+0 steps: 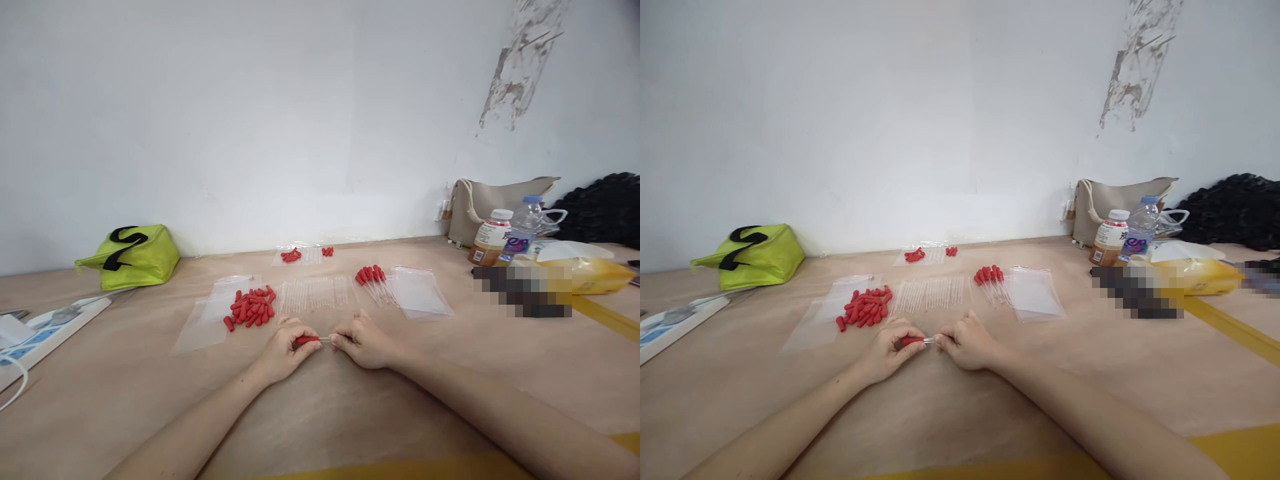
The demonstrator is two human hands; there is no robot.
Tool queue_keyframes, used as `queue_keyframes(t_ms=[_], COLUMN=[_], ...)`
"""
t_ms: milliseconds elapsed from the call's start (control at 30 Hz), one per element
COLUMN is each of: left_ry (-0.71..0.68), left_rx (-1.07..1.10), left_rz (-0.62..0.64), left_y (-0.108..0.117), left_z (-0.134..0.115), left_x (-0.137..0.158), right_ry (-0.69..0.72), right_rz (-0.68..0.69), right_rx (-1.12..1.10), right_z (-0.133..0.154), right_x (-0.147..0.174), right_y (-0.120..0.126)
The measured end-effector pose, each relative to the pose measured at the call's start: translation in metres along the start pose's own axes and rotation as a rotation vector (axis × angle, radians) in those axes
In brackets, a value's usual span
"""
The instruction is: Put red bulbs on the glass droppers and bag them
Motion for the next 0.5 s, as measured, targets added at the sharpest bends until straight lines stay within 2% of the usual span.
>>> queue_keyframes(t_ms=[167,233,267,333,433,500], left_ry=[-0.04,0.005,0.037,0.078,0.053,0.038], left_rx=[-0.019,0.007,0.023,0.045,0.033,0.016], left_rz=[-0.028,-0.059,-0.072,-0.068,-0.03,-0.014], left_y=[0.002,0.002,0.002,0.001,0.0,-0.001], left_z=[0.01,0.013,0.014,0.015,0.014,0.012], left_x=[0.001,0.004,0.005,0.007,0.007,0.006], right_ry=[0.14,0.116,0.058,-0.144,-0.521,-0.694], right_rz=[-0.062,-0.1,-0.14,-0.242,-0.382,-0.41], right_rx=[0.276,0.31,0.31,0.28,0.22,0.248], right_z=[0.006,0.001,-0.004,-0.021,-0.055,-0.075], right_x=[0.006,0.007,0.007,0.004,-0.004,-0.011], right_y=[0.012,0.018,0.022,0.033,0.051,0.057])
Point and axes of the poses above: each hand's wrist, its own x-axis away from the middle knuckle, its own y-axis out of the back of the hand, z = x × y, the point moved 1 cm from there along -x, towards the middle knuckle
